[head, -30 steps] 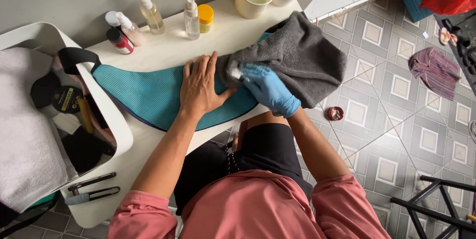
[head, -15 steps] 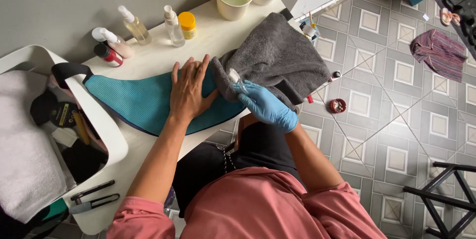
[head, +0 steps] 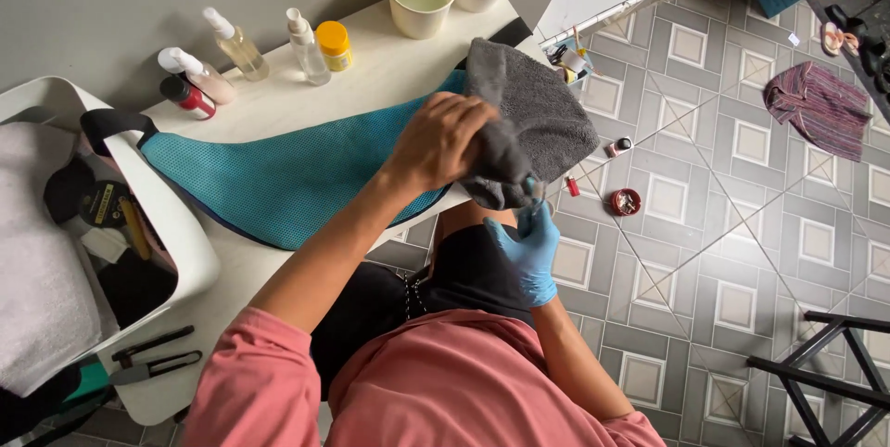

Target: Applying a liquid treatment or adhesive to the edges of a blue fabric shoe component using a small applicator brush.

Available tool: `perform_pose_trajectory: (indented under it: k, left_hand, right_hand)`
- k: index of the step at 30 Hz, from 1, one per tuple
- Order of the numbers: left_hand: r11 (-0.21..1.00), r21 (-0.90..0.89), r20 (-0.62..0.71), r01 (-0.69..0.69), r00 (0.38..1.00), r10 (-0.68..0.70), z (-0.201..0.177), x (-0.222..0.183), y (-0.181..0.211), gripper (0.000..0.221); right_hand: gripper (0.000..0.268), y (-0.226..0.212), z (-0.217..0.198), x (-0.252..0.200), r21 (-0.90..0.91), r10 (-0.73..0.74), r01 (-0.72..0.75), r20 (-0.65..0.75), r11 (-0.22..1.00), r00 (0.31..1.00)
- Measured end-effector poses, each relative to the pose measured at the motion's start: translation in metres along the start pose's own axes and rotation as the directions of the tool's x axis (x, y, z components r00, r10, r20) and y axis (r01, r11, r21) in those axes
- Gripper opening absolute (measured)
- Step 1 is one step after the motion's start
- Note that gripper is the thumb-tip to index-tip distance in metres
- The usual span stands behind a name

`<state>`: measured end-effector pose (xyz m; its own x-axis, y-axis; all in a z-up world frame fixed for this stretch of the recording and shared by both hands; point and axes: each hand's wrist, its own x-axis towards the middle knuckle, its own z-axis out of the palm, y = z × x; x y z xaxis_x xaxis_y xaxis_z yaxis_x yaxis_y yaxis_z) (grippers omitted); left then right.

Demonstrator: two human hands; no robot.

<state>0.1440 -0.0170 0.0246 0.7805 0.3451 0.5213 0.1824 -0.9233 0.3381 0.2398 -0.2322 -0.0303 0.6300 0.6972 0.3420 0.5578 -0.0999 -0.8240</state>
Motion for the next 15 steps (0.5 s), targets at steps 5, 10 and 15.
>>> perform_pose_trajectory:
  k: [5, 10, 15]
  left_hand:
    - [0.974, -0.227, 0.021, -0.022, 0.999, 0.028, -0.05, 0.085, 0.077, 0.026]
    - [0.973, -0.225, -0.056, -0.04, 0.998, 0.028, -0.083, 0.141, 0.101, 0.033]
    - [0.903, -0.254, -0.053, -0.346, 0.937, 0.345, -0.11, 0.192, 0.081, 0.03]
  right_hand:
    - [0.035, 0.068, 0.009, 0.013, 0.09, 0.06, -0.041, -0.218, 0.995, 0.974]
    - [0.045, 0.038, -0.065, 0.052, 0.168, -0.029, 0.113, -0.433, 0.979, 0.901]
    - [0.023, -0.016, -0.187, 0.095, 0.169, 0.012, 0.095, -0.543, 0.981, 0.84]
